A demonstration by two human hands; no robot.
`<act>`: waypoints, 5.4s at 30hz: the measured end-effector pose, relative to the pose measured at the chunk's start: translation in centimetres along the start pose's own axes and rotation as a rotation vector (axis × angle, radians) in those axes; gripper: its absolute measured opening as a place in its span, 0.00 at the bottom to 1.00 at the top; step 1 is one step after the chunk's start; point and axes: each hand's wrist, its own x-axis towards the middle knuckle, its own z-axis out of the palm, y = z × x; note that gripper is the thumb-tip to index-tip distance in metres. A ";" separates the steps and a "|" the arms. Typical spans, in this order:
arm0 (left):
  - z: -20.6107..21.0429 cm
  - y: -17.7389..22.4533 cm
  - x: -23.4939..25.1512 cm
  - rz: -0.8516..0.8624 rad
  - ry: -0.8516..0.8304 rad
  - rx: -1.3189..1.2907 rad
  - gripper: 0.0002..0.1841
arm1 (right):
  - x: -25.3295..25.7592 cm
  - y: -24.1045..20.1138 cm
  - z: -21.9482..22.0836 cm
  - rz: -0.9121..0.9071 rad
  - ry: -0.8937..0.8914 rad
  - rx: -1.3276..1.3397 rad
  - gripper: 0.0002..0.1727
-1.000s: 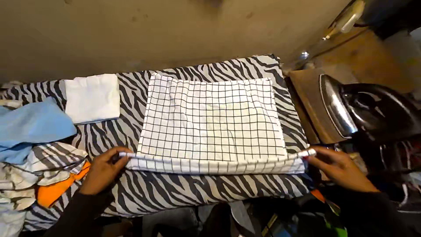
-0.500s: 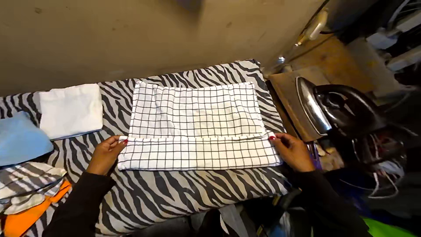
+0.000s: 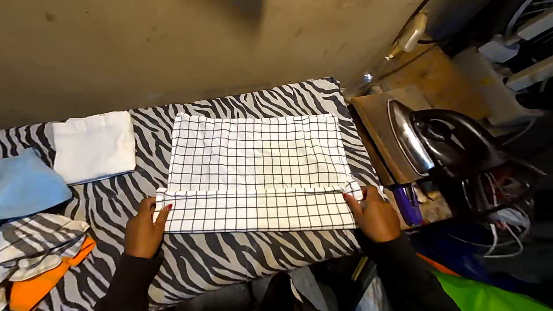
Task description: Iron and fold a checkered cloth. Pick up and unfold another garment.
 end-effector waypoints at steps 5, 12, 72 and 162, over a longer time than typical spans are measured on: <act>-0.6 -1.0 -0.2 0.006 0.064 -0.157 0.21 | 3.6 3.6 -5.8 -0.250 0.358 -0.095 0.36; -2.0 -1.1 -2.8 0.161 0.149 -0.024 0.26 | 11.4 5.5 -13.6 0.134 0.233 -0.304 0.31; 10.5 27.9 7.2 0.563 -1.019 0.153 0.17 | -3.4 -0.3 -7.4 0.235 -0.168 -0.284 0.21; -5.8 -4.0 -9.0 -0.230 0.251 -0.052 0.17 | -9.5 -34.3 3.7 -0.630 -0.692 -0.322 0.19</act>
